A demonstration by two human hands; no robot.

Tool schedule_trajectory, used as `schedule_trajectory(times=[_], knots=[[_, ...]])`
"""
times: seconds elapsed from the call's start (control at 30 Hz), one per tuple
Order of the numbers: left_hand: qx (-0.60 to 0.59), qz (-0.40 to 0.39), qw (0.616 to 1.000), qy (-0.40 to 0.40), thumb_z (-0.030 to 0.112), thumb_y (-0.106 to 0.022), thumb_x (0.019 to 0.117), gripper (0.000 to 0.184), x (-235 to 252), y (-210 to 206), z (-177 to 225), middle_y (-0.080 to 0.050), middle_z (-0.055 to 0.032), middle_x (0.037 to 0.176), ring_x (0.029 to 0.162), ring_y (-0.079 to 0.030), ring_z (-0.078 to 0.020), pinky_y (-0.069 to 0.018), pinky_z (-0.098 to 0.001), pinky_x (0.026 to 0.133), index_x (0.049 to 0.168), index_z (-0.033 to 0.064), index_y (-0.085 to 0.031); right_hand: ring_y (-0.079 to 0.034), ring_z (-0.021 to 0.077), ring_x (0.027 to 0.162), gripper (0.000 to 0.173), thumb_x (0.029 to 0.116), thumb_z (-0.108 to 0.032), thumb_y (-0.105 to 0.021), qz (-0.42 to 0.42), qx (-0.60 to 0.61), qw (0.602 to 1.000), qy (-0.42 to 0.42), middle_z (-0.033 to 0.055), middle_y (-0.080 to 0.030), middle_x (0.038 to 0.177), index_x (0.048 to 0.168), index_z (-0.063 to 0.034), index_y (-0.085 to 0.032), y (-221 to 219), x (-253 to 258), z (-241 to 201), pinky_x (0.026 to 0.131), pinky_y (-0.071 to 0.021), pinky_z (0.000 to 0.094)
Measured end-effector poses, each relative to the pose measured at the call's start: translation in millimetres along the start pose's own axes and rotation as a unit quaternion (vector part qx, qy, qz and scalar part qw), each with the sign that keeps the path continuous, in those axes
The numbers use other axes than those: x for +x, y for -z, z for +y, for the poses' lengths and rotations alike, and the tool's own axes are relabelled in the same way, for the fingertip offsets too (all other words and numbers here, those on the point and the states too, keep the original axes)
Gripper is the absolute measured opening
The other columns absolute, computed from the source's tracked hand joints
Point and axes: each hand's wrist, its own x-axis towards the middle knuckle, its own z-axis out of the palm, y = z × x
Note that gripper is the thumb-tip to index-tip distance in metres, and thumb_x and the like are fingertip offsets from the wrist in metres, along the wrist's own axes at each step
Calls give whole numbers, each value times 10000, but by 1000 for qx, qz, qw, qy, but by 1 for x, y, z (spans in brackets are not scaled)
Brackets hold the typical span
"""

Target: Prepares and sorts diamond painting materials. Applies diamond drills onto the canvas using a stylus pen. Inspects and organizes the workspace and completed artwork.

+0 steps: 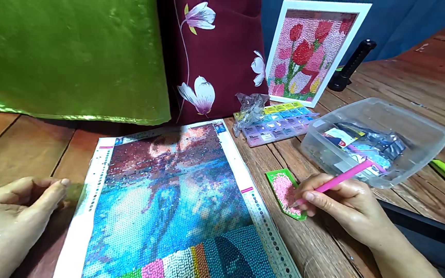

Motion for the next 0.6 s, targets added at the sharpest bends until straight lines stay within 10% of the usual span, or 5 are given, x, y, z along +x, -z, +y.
schedule_trajectory(times=[0.6], knots=[[31,49,996,-74,200,-619,946,245,5,-3,-21,-573,-41,698,578,-512,-53,-452,-277,575,891,-38,-641,-663,39,549,213,1017,-194,-598,137,203,960,-133,22,-733,724,866,-172,-747,-7,8,-10,533,-563,164]])
